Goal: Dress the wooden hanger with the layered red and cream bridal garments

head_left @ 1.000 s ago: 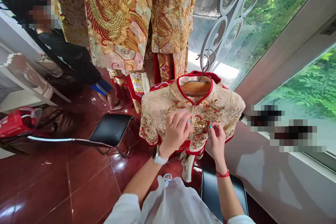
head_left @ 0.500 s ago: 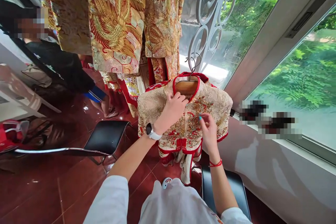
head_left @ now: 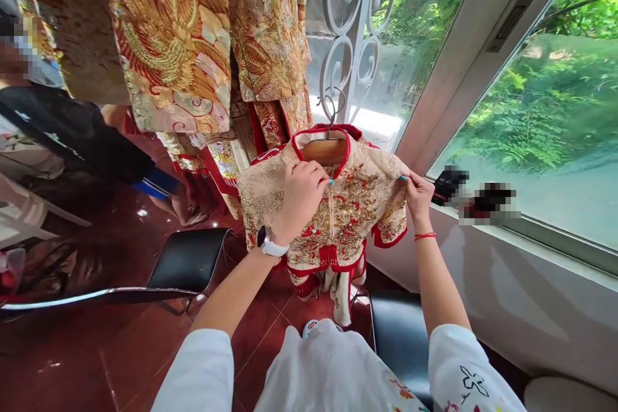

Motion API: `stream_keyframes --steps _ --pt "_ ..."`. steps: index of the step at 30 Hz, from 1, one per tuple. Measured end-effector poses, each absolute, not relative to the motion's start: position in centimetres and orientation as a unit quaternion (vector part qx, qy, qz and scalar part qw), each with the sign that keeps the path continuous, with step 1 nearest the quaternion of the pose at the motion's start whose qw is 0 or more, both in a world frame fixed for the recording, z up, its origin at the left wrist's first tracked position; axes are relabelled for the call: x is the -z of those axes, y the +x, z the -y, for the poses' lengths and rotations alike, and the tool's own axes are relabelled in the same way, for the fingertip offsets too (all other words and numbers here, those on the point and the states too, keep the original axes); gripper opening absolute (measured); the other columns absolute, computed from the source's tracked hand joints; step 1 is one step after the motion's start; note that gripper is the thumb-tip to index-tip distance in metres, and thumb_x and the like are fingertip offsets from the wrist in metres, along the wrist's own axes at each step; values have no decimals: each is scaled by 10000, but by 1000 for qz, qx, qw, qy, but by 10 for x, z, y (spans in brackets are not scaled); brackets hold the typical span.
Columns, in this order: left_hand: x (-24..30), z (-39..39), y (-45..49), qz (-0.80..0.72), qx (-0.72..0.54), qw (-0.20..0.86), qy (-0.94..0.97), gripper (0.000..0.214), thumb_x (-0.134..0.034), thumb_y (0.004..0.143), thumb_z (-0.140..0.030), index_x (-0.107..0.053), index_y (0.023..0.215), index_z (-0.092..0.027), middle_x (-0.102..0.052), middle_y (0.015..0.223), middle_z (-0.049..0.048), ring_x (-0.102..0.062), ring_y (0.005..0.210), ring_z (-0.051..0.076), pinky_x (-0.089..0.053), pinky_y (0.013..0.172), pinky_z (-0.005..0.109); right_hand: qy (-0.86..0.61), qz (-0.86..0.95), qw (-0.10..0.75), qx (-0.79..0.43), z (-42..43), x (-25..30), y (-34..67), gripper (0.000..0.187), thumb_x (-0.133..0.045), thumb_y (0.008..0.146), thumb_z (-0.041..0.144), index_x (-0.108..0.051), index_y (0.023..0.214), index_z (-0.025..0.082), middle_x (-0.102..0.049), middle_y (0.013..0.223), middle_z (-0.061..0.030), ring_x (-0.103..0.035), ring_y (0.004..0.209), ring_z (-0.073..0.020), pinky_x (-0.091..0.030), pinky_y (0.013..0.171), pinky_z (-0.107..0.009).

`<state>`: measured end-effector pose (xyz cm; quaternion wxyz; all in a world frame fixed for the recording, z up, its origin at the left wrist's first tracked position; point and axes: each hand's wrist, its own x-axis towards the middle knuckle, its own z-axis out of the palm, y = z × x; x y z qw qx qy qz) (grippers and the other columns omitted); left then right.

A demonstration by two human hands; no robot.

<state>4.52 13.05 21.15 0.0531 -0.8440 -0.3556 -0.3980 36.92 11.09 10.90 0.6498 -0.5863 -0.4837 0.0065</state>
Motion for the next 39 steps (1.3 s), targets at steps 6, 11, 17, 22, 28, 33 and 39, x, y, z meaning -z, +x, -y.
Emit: stream_keyframes --steps 6,11,17,22,28,33,39 --pt "-198 -107 54 316 460 173 -812 139 -603 926 -166 -692 841 -230 -711 877 48 -579 958 250 -366 941 486 -576 553 602 -22 -98 -127 392 410 -663 827 548 -814 1009 213 -791 1016 -59 -726 970 -326 -581 825 -433" --pt "-164 -108 56 284 490 198 -800 131 -650 926 -188 -702 815 -236 -694 774 30 -559 887 224 -313 866 424 -539 515 665 -52 -105 -133 389 408 -686 814 584 -821 912 212 -797 948 -66 -726 962 -303 -571 858 -426" --pt "-145 -121 60 284 562 236 -740 31 -737 883 -274 -758 867 -289 -674 719 20 -504 808 208 -262 780 390 -573 509 641 -36 -106 -154 375 389 -616 882 522 -810 973 197 -783 952 -72 -711 877 -272 -566 808 -426" --pt "-147 -121 70 323 605 199 -701 75 -723 888 -299 -781 842 -293 -599 697 49 -470 809 227 -279 803 397 -557 644 524 -14 -107 -199 376 567 -669 870 445 -588 1409 291 -660 1315 -81 -622 1168 -269 -479 1033 -477" --pt "-167 -112 103 249 524 196 -791 256 -653 912 -179 -728 1118 -312 -657 958 56 -528 932 226 -361 905 403 -546 644 519 -134 -130 -180 391 431 -673 818 567 -778 966 177 -749 921 -81 -644 855 -222 -518 777 -360" --pt "-218 -159 172 195 344 128 -910 393 -671 886 -232 -634 1276 -208 -643 1182 124 -546 1151 304 -365 1053 475 -540 572 610 -97 -157 -169 382 496 -645 790 644 -669 643 171 -611 614 -11 -514 631 -142 -419 616 -279" --pt "-227 -198 204 189 249 82 -946 133 -575 928 -221 -705 927 -195 -673 863 104 -631 885 273 -422 897 442 -540 464 689 -133 -123 -133 370 366 -629 824 545 -684 929 198 -701 935 -41 -606 871 -168 -485 792 -280"
